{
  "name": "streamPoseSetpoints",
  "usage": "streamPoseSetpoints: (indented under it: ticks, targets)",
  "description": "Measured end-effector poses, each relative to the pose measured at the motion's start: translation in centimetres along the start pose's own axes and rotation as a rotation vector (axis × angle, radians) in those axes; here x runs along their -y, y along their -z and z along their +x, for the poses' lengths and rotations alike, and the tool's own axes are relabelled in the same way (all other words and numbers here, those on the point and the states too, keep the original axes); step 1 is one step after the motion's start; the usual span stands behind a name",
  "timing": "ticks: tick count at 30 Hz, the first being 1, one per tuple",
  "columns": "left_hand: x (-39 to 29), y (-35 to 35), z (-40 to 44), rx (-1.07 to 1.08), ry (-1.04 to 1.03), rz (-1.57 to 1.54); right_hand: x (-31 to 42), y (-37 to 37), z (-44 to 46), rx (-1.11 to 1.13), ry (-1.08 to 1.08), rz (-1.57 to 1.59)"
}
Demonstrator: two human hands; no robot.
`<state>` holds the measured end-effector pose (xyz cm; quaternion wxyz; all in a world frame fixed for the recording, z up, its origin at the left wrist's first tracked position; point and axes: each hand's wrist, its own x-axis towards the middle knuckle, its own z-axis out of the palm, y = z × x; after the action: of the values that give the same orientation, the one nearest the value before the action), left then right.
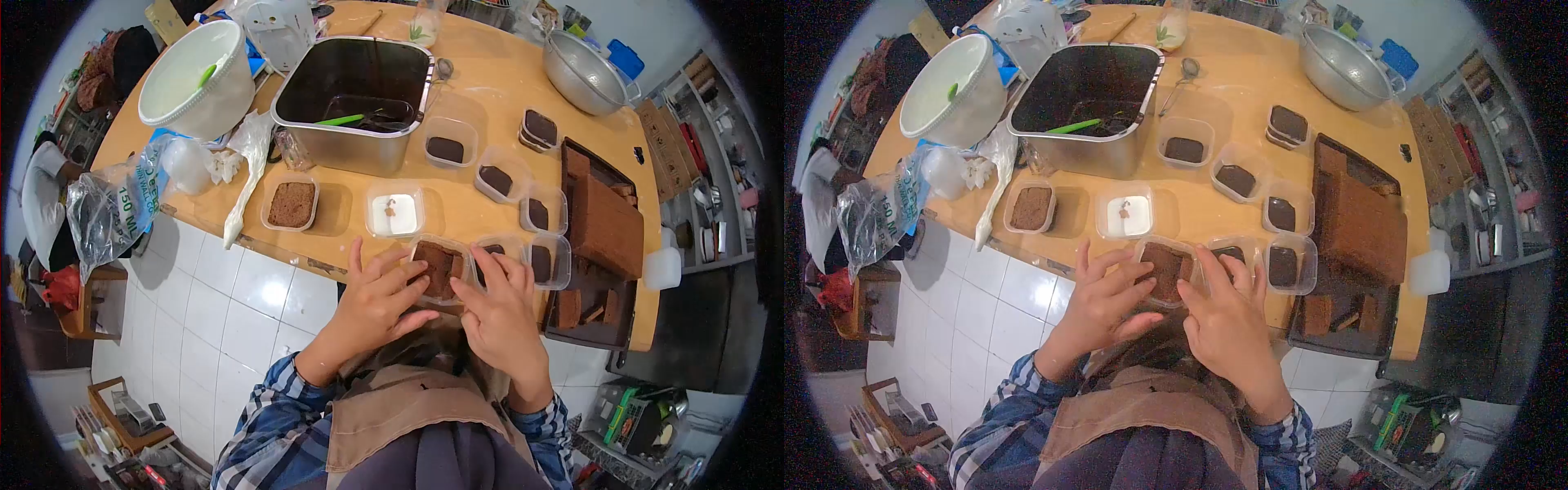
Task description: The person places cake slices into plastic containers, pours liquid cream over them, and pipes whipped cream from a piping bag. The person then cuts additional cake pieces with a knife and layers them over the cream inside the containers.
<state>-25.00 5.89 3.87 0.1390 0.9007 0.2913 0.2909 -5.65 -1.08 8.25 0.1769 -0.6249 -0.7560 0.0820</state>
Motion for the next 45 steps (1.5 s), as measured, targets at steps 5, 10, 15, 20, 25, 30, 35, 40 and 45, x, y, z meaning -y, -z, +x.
streamPoseSetpoints:
  ticks: [5, 10, 15, 20, 25, 30, 35, 40, 45]
  targets:
    - [0.1, 0.2, 0.0, 0.010, 0.016, 0.017, 0.2, 0.0, 0.0, -0.013, 0.022, 0.001]
    - [0.1, 0.2, 0.2, 0.006, 0.036, 0.006, 0.1, -0.3, -0.3, 0.017, 0.077, 0.077]
    - [0.2, 0.2, 0.3, 0.001, 0.024, 0.023, 0.0, -0.4, -0.1, 0.008, 0.098, 0.085]
    - [0.0, 0.3, 0.3, 0.003, 0.031, 0.033, -0.2, -0.7, -0.3, -0.027, 0.099, 0.095]
    - [-0.2, 0.2, 0.4, 0.006, 0.031, 0.028, -0.2, -0.7, -0.5, -0.048, 0.089, 0.089]
    - [-0.2, 0.2, 0.4, -0.010, 0.016, -0.003, -0.1, 0.0, -0.5, -0.109, 0.101, 0.072]
    - [-1.2, -0.8, 0.1, -0.182, 0.135, -0.145, -1.7, 1.3, -1.0, -0.357, -0.144, -0.059]
    - [-2.4, -4.2, -1.8, -0.272, 0.288, -0.190, -3.7, 1.9, -1.8, -0.431, -0.345, -0.084]
    - [-1.7, -4.7, -2.9, -0.428, 0.317, -0.259, -4.3, 2.5, -2.2, -0.542, -0.446, 0.017]
